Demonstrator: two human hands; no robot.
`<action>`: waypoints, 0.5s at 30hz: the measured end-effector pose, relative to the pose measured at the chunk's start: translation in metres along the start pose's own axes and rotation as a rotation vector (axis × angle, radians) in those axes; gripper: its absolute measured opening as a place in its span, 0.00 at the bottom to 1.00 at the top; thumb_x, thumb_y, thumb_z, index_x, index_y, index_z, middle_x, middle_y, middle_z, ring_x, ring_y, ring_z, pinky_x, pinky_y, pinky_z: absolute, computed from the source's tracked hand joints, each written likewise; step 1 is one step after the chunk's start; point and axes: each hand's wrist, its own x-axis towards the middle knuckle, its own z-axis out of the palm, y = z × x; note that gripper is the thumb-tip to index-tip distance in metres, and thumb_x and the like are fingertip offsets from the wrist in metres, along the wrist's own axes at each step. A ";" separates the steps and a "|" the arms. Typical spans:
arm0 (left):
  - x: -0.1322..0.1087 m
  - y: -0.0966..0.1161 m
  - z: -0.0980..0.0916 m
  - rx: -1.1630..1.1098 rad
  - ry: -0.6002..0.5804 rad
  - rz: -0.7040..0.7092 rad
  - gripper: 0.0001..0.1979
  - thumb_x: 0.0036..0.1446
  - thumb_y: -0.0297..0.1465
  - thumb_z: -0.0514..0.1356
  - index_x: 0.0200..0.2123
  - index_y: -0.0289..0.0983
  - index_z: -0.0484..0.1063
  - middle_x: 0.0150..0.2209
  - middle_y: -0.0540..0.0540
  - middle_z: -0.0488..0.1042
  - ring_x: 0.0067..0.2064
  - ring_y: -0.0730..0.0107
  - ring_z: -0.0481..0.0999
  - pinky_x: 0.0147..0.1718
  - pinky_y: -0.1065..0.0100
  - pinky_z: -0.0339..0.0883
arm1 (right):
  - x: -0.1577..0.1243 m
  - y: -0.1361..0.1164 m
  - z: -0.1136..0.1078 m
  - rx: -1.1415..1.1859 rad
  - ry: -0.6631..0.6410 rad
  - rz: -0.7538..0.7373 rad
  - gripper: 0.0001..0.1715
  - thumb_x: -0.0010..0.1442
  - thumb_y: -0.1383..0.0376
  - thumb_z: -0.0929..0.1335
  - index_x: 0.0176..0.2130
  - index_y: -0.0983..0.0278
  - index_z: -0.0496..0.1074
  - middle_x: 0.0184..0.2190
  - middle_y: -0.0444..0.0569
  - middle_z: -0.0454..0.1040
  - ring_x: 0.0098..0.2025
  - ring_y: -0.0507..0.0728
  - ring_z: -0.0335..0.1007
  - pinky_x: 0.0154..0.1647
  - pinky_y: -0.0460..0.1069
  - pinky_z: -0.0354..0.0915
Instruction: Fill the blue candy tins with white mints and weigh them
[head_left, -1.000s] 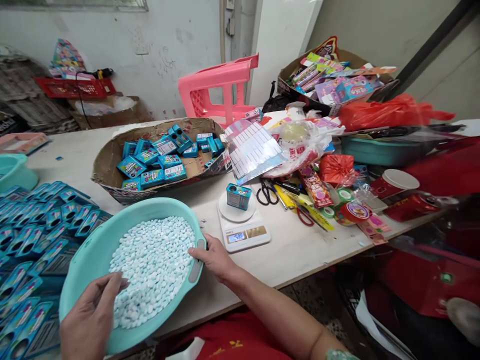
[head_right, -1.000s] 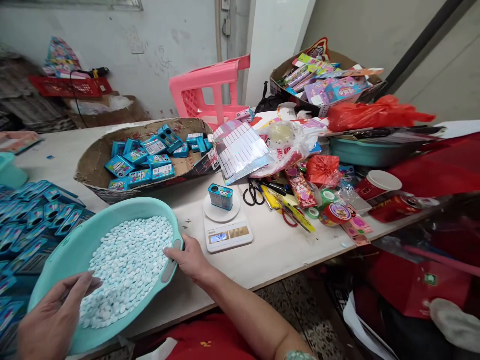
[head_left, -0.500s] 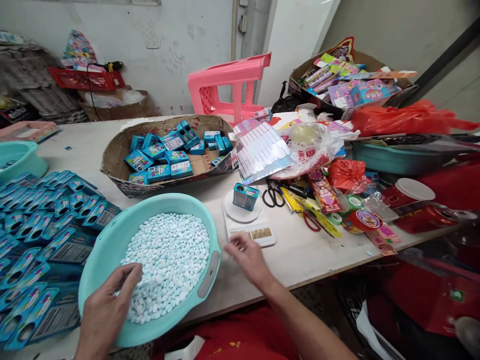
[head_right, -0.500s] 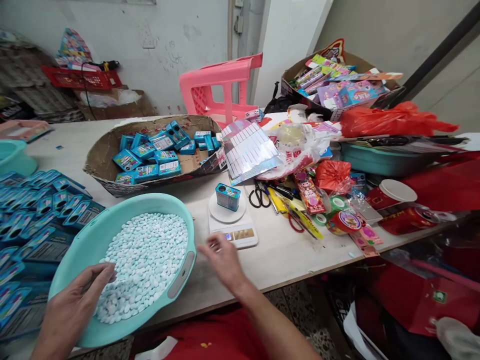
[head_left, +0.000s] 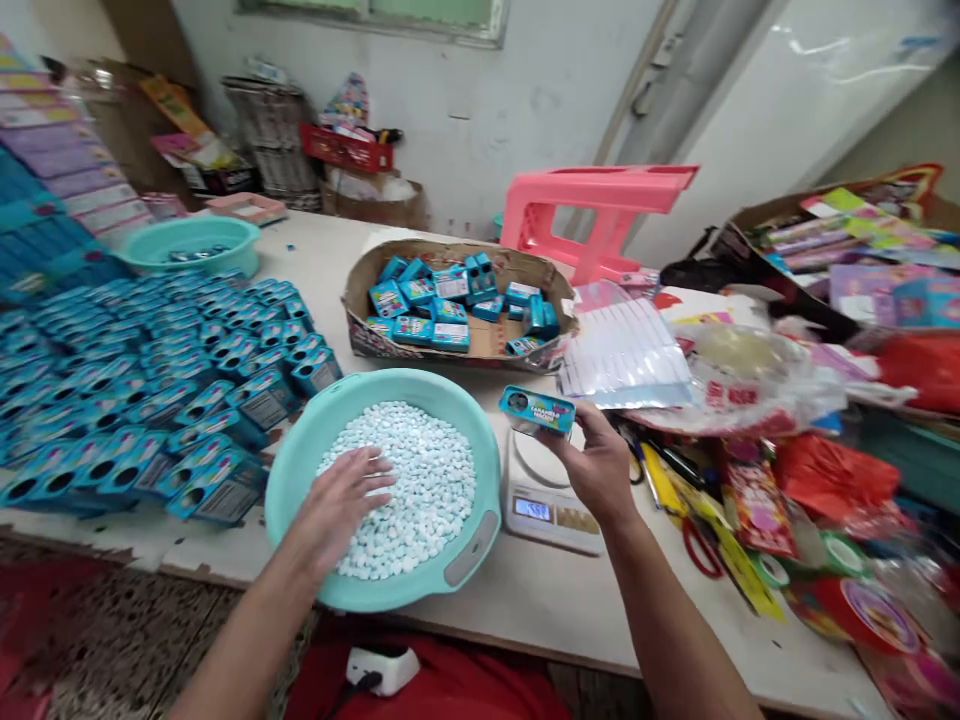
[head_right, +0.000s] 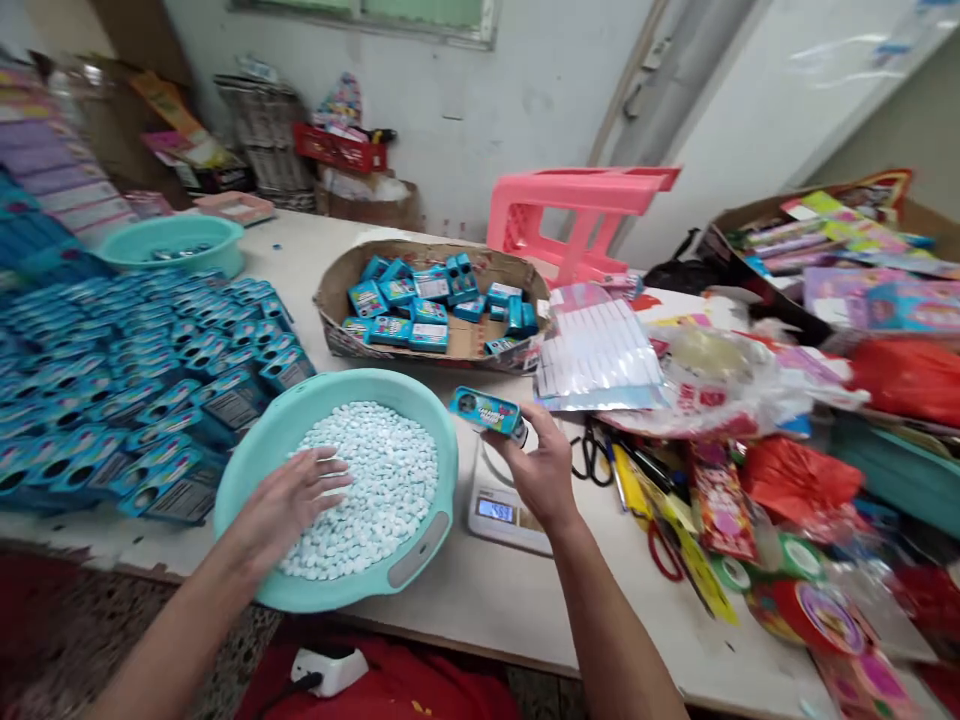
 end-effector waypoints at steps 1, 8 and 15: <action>0.000 0.001 0.009 -0.134 -0.026 -0.059 0.22 0.52 0.45 0.61 0.45 0.37 0.69 0.45 0.38 0.74 0.44 0.59 0.76 0.40 0.60 0.70 | 0.001 -0.016 0.007 -0.020 -0.065 -0.094 0.19 0.51 0.59 0.73 0.44 0.58 0.72 0.42 0.48 0.75 0.45 0.60 0.70 0.51 0.57 0.62; 0.007 0.010 0.050 -0.521 -0.016 -0.162 0.15 0.59 0.41 0.56 0.43 0.36 0.68 0.34 0.45 0.71 0.33 0.68 0.75 0.37 0.62 0.72 | -0.004 -0.055 0.058 -0.178 -0.300 -0.379 0.20 0.54 0.66 0.71 0.47 0.54 0.70 0.44 0.46 0.76 0.46 0.60 0.71 0.60 0.62 0.49; 0.009 0.008 0.042 -0.465 -0.006 -0.056 0.07 0.54 0.27 0.60 0.37 0.33 0.73 0.33 0.45 0.71 0.30 0.76 0.72 0.27 0.76 0.67 | -0.009 -0.050 0.069 -0.036 -0.348 -0.198 0.19 0.52 0.65 0.72 0.45 0.55 0.72 0.42 0.46 0.76 0.46 0.60 0.70 0.55 0.59 0.57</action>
